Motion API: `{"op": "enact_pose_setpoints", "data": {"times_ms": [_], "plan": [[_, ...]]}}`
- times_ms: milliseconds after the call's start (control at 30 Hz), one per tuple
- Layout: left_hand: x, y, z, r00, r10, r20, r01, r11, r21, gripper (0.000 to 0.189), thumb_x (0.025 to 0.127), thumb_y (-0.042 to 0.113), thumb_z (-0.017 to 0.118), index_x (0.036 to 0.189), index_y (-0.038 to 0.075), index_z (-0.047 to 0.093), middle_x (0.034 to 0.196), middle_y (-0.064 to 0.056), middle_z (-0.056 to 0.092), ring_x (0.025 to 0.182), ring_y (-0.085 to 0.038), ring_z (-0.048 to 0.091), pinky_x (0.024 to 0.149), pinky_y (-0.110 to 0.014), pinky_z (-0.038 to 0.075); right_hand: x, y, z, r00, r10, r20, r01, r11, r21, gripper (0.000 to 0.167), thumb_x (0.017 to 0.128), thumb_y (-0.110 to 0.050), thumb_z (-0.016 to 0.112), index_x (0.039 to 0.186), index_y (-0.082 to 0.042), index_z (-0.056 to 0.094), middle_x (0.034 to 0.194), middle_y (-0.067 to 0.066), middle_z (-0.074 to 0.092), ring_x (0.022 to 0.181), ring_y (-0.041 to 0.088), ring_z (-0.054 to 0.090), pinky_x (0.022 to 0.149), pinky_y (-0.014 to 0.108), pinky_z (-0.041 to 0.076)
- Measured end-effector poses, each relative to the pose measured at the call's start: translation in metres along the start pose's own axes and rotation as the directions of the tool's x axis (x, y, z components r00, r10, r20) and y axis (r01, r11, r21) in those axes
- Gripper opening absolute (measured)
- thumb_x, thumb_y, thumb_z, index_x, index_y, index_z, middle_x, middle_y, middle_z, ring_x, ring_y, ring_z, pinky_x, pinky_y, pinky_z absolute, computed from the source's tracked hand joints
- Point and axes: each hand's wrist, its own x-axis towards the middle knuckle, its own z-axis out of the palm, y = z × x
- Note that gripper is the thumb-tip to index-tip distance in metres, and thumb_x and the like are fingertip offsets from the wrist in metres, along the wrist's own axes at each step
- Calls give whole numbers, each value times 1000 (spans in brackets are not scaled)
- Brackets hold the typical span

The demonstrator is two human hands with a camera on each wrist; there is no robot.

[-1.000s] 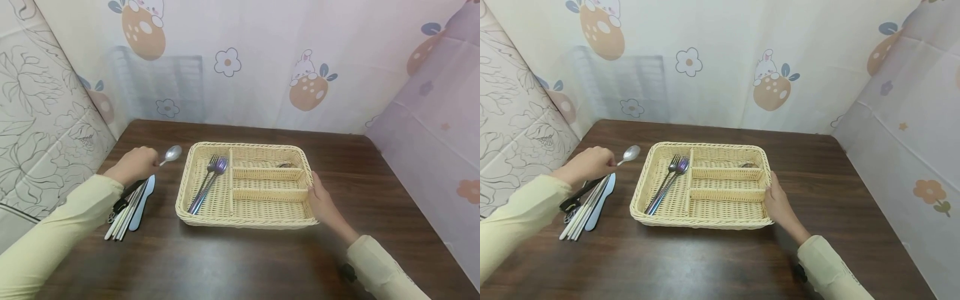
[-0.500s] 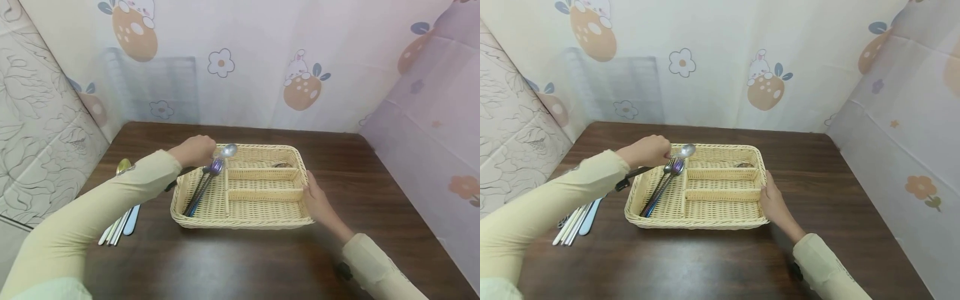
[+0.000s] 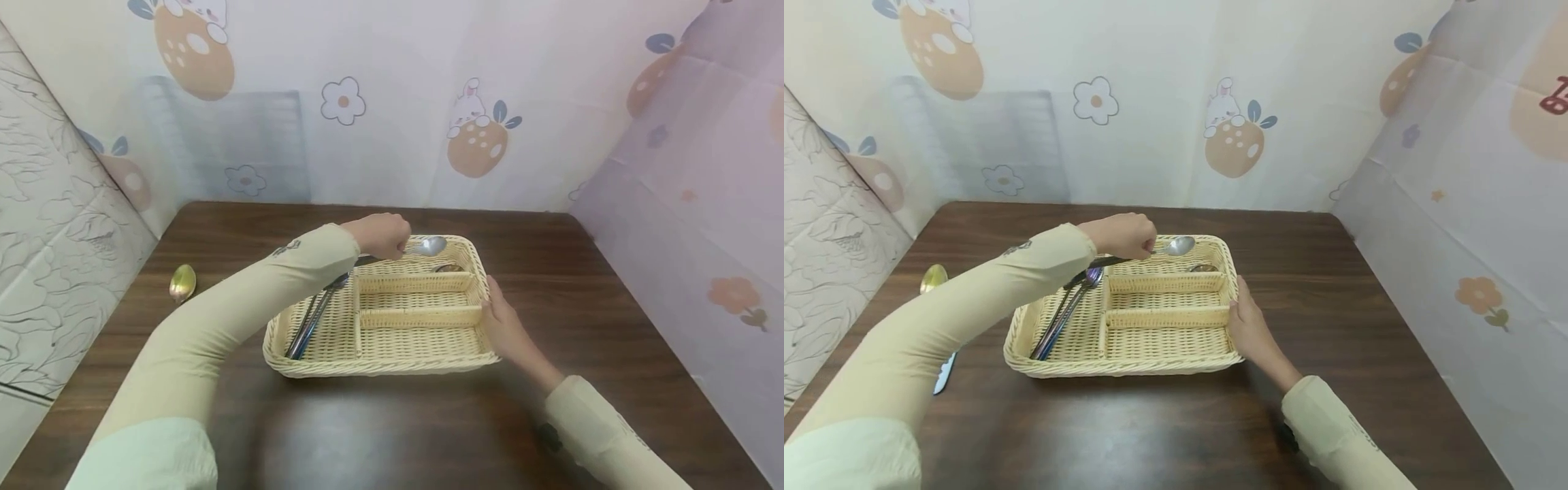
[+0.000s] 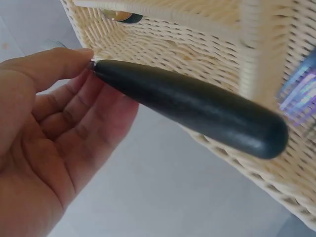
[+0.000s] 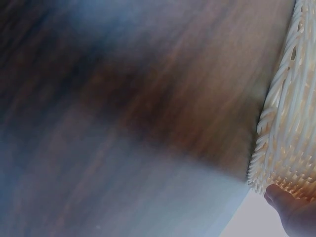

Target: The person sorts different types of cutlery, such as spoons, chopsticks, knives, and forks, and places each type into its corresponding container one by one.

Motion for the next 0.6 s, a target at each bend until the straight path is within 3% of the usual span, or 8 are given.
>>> {"op": "enact_pose_setpoints", "data": {"times_ms": [233, 400, 600], "plan": [[35, 1, 6, 999, 37, 2, -37, 999, 18, 42, 88, 5, 56, 54, 16, 33, 49, 5, 24, 46, -9, 17, 48, -23, 20, 1, 1, 2, 1000, -1, -11, 1, 1000, -1, 55, 103, -13, 26, 151, -2, 0, 152, 29, 10, 139, 42, 13, 110, 53, 11], [51, -1, 14, 999, 3, 39, -4, 1000, 23, 43, 92, 13, 59, 55, 15, 35, 49, 5, 27, 46, -8, 20, 48, -23, 24, 1, 3, 4, 1000, -14, -21, 14, 1000, -1, 55, 103, -11, 27, 151, -1, 2, 152, 28, 10, 139, 41, 14, 111, 51, 11], [67, -5, 29, 997, -21, 80, 16, 998, 55, 43, 89, 9, 59, 55, 16, 35, 50, 4, 27, 46, -9, 21, 49, -24, 27, 0, 3, 4, 999, -21, -37, 21, 1000, 4, 55, 102, -11, 28, 151, 0, 3, 152, 29, 12, 138, 42, 16, 110, 51, 12]]}}
